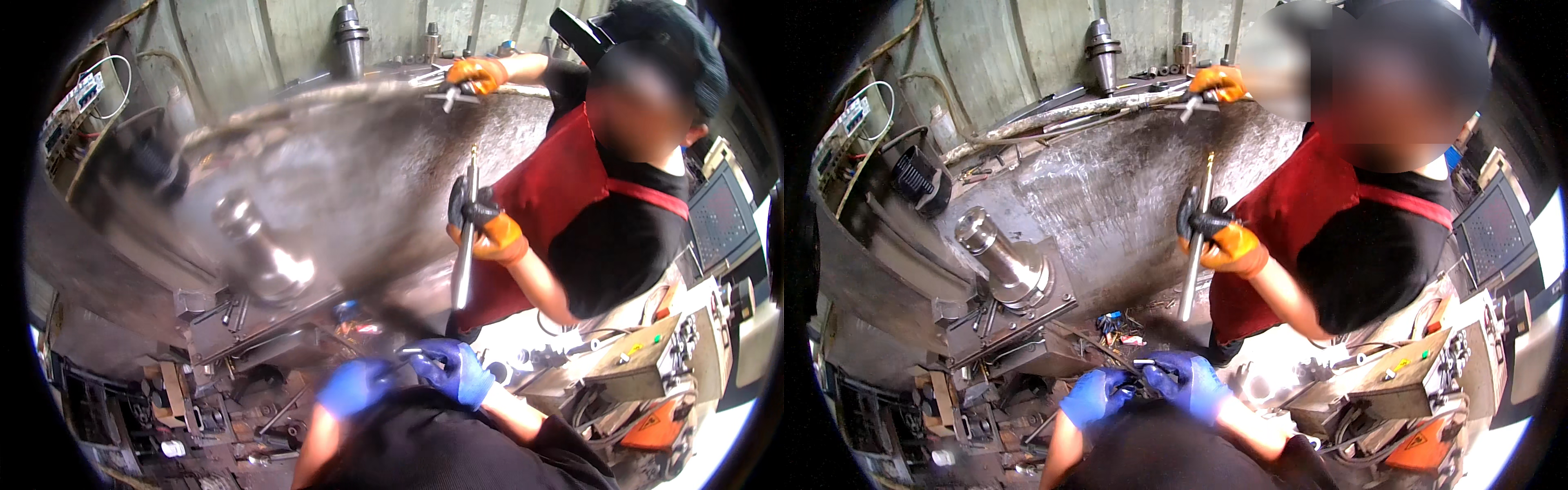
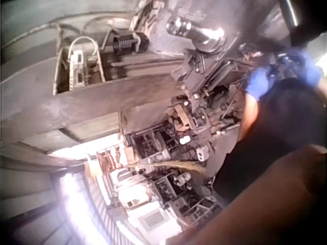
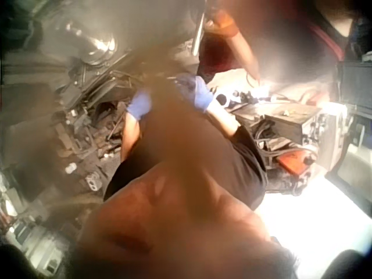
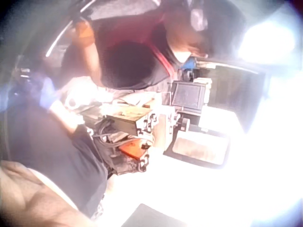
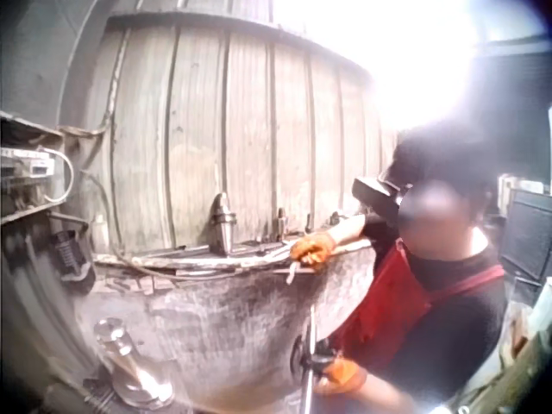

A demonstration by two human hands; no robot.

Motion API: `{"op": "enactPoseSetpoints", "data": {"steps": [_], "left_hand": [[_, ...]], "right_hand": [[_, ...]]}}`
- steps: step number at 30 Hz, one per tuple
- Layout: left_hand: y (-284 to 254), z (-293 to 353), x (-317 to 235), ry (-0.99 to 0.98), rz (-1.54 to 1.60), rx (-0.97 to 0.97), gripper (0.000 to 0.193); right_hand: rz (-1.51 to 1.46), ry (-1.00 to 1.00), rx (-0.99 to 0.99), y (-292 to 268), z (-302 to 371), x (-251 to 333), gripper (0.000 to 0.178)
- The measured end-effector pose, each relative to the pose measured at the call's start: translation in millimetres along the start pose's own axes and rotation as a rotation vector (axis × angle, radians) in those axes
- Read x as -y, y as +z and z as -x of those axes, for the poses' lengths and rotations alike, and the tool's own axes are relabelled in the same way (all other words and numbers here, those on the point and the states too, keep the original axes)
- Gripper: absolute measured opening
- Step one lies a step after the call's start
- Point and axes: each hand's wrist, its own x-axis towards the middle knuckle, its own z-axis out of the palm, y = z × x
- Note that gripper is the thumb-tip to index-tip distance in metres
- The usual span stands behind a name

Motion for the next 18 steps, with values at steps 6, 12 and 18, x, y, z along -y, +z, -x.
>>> {"op": "enactPoseSetpoints", "data": {"steps": [6,12,18], "left_hand": [[23.9,1.1,-14.3,-0.031,0.068,-0.073,0.033],[26.1,7.8,-11.3,-0.091,-0.027,-0.069,0.032],[20.3,17.6,-6.8,-0.129,-0.041,-0.057,0.034]], "right_hand": [[-0.154,0.005,0.106,-20.1,6.5,-43.0,0.031],[-0.176,-0.144,0.178,-5.3,4.5,-90.3,0.031],[-0.32,-0.122,0.316,7.5,-0.3,-87.9,0.03]]}}
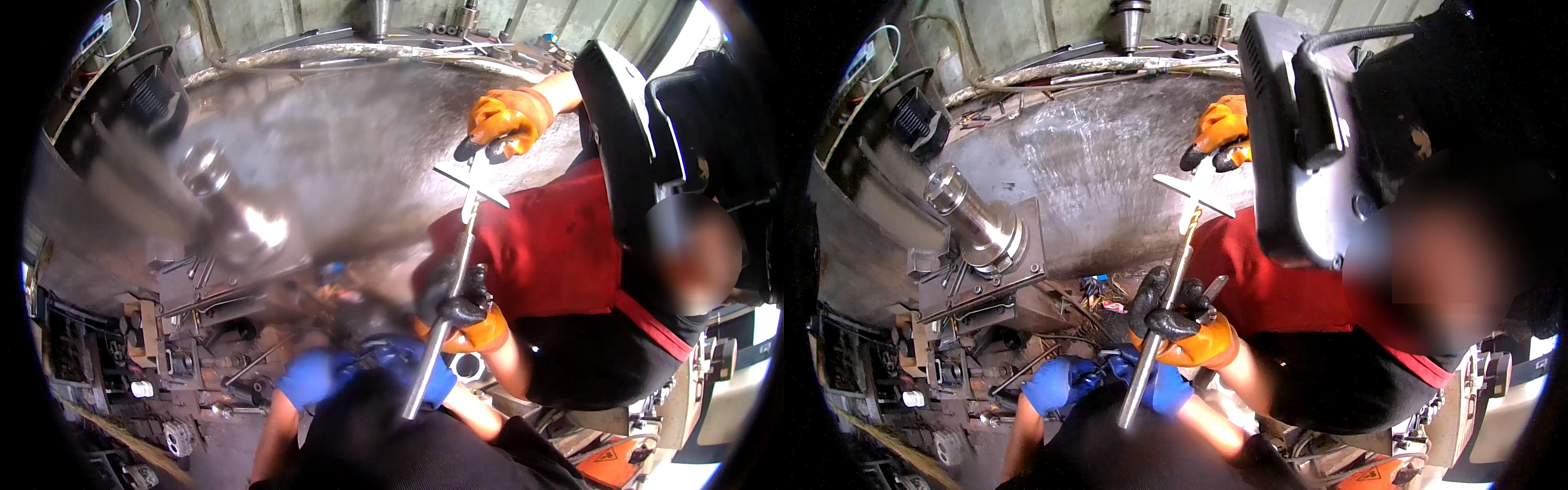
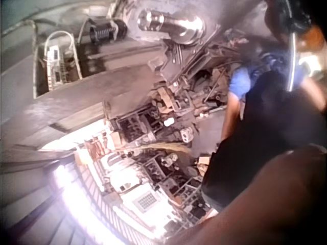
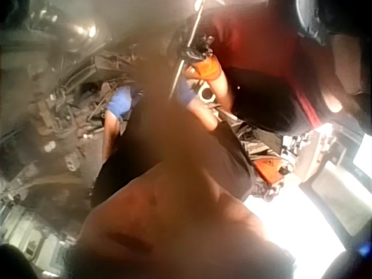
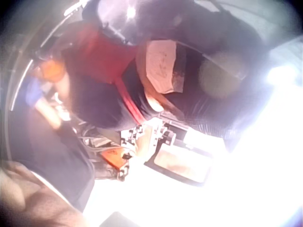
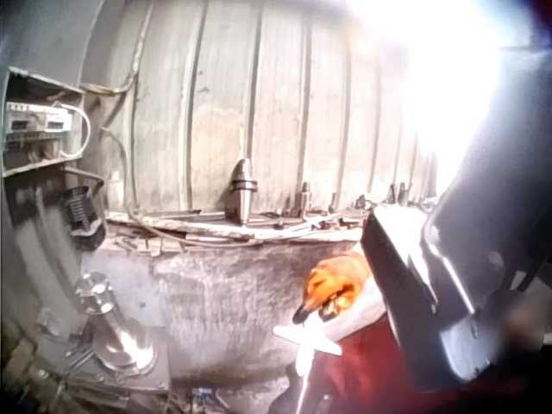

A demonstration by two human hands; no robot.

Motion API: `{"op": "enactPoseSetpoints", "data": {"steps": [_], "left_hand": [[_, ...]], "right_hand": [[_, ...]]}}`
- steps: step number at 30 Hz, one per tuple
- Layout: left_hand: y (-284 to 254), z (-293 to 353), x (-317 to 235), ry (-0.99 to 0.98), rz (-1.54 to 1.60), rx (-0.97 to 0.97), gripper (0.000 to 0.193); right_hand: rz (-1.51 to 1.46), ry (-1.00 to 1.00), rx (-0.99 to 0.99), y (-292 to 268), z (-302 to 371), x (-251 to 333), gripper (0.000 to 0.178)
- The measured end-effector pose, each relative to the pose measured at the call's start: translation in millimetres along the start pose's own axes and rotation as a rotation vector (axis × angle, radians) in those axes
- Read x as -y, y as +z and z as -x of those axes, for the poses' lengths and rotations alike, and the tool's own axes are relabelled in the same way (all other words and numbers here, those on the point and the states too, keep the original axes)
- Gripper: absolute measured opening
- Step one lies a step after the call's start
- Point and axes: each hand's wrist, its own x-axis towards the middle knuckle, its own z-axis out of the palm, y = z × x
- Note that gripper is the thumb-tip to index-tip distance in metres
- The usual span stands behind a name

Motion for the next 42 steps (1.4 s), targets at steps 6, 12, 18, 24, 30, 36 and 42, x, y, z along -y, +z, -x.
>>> {"op": "enactPoseSetpoints", "data": {"steps": [6,12,18,24,30,36,42], "left_hand": [[-6.9,11.8,12.4,0.026,0.004,0.011,0.034],[-16.7,12.6,10.3,-0.003,-0.049,0.065,0.035],[-23.1,11.9,6.5,0.041,-0.037,0.085,0.035],[-21.8,10.8,6.7,0.062,-0.003,0.079,0.033],[-15.6,9.9,10.5,0.073,-0.005,0.053,0.029],[-13.6,9.1,11.0,0.106,-0.021,0.022,0.03],[-7.6,6.9,18.7,0.09,0.002,0.032,0.029]], "right_hand": [[0.226,-0.032,-0.041,14.1,-4.7,27.6,0.028],[0.158,0.044,-0.136,28.0,-4.7,43.8,0.027],[0.207,0.053,-0.17,32.4,-2.3,44.6,0.028],[0.172,0.05,-0.197,33.4,-0.5,44.7,0.029],[0.194,-0.013,-0.196,29.2,2.9,35.3,0.032],[0.221,-0.015,-0.189,26.7,3.3,34.9,0.031],[0.174,0.052,-0.199,27.5,5.5,32.0,0.03]]}}
